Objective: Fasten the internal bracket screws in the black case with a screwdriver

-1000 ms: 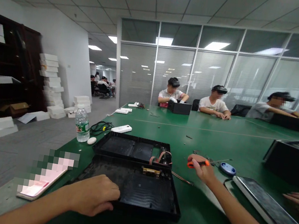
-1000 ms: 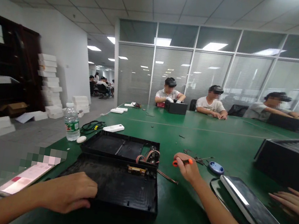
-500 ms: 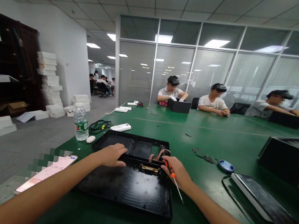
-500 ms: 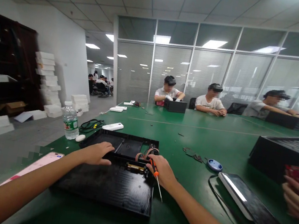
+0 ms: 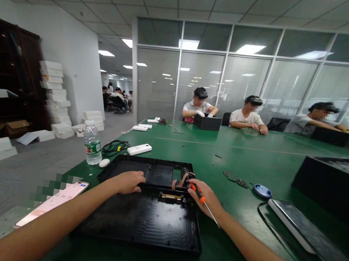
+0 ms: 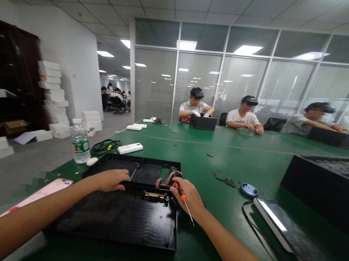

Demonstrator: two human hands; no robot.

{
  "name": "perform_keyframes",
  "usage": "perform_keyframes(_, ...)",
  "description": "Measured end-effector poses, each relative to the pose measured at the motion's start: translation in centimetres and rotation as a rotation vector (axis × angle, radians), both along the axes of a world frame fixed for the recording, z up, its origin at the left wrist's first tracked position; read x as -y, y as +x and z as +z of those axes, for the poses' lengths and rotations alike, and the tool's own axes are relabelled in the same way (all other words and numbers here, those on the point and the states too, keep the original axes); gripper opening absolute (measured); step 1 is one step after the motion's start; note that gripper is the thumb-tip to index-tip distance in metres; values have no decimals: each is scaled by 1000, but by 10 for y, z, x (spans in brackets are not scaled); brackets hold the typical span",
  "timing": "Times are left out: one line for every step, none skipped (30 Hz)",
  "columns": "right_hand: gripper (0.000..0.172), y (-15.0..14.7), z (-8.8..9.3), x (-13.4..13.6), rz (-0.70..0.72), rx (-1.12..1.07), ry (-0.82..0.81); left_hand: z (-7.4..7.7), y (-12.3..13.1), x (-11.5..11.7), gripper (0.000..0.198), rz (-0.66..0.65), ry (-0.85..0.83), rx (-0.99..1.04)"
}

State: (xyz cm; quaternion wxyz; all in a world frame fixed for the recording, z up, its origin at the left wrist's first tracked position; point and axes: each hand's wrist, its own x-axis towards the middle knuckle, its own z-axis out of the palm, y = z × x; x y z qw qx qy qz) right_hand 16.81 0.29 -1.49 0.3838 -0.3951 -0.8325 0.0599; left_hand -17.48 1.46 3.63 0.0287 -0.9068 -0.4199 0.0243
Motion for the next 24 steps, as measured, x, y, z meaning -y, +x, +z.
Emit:
perform_keyframes(33, 1, 1, -1, 1, -29, -10, 3, 3, 3, 25, 6, 19, -9)
perform_keyframes(33, 1, 2, -1, 5, -67, -13, 6, 8, 6, 30, 1, 54, -11)
perform_keyframes(32, 2, 4, -2, 9, -111, -8, 10, 16, 10, 35, -24, 101, -3)
perform_keyframes(30, 3, 6, -2, 11, -160, 3, 13, 27, 15, 39, -67, 159, 13)
perform_keyframes(28, 4, 8, -3, 11, -207, 14, 16, 40, 21, 42, -143, 216, 35)
perform_keyframes(27, 5, 10, -3, 12, -249, 14, 17, 55, 26, 39, -236, 253, 49)
perform_keyframes(27, 6, 11, -3, 14, -282, 1, 18, 72, 30, 35, -328, 284, 48)
perform_keyframes(27, 7, 12, -2, 17, -310, -25, 17, 89, 34, 31, -418, 308, 23)
perform_keyframes(29, 8, 11, -2, 16, -335, -61, 15, 105, 37, 24, -496, 337, -10)
perform_keyframes(33, 10, 11, -1, 12, -356, -105, 12, 119, 39, 16, -566, 374, -46)
perform_keyframes(37, 12, 9, -1, 4, -376, -151, 9, 131, 39, 11, -628, 410, -75)
perform_keyframes(39, 14, 8, 0, -3, -393, -194, 7, 140, 39, 10, -679, 439, -98)
perform_keyframes(41, 16, 7, 0, -8, -405, -231, 4, 147, 39, 12, -720, 463, -110)
perform_keyframes(42, 18, 6, 0, -11, -412, -260, 2, 151, 38, 14, -753, 480, -116)
perform_keyframes(43, 21, 5, -1, -10, -413, -280, 1, 152, 37, 15, -777, 491, -116)
perform_keyframes(43, 22, 5, -1, -7, -410, -287, 0, 152, 37, 17, -792, 499, -115)
perform_keyframes(42, 24, 5, -2, -7, -403, -285, 0, 151, 36, 18, -798, 509, -113)
perform_keyframes(41, 25, 6, -2, -9, -395, -276, 0, 149, 36, 18, -798, 520, -112)
perform_keyframes(40, 26, 7, -2, -11, -385, -266, 0, 147, 35, 18, -791, 534, -110)
perform_keyframes(39, 27, 7, -3, -10, -374, -259, 0, 145, 35, 18, -776, 548, -106)
perform_keyframes(39, 27, 8, -3, -8, -365, -253, 0, 143, 34, 18, -761, 560, -101)
perform_keyframes(38, 28, 9, -3, -9, -358, -248, 0, 141, 34, 18, -747, 567, -94)
perform_keyframes(38, 28, 9, -3, -10, -351, -246, 0, 140, 33, 19, -735, 569, -86)
perform_keyframes(38, 28, 9, -3, -10, -343, -244, 0, 139, 32, 19, -729, 568, -78)
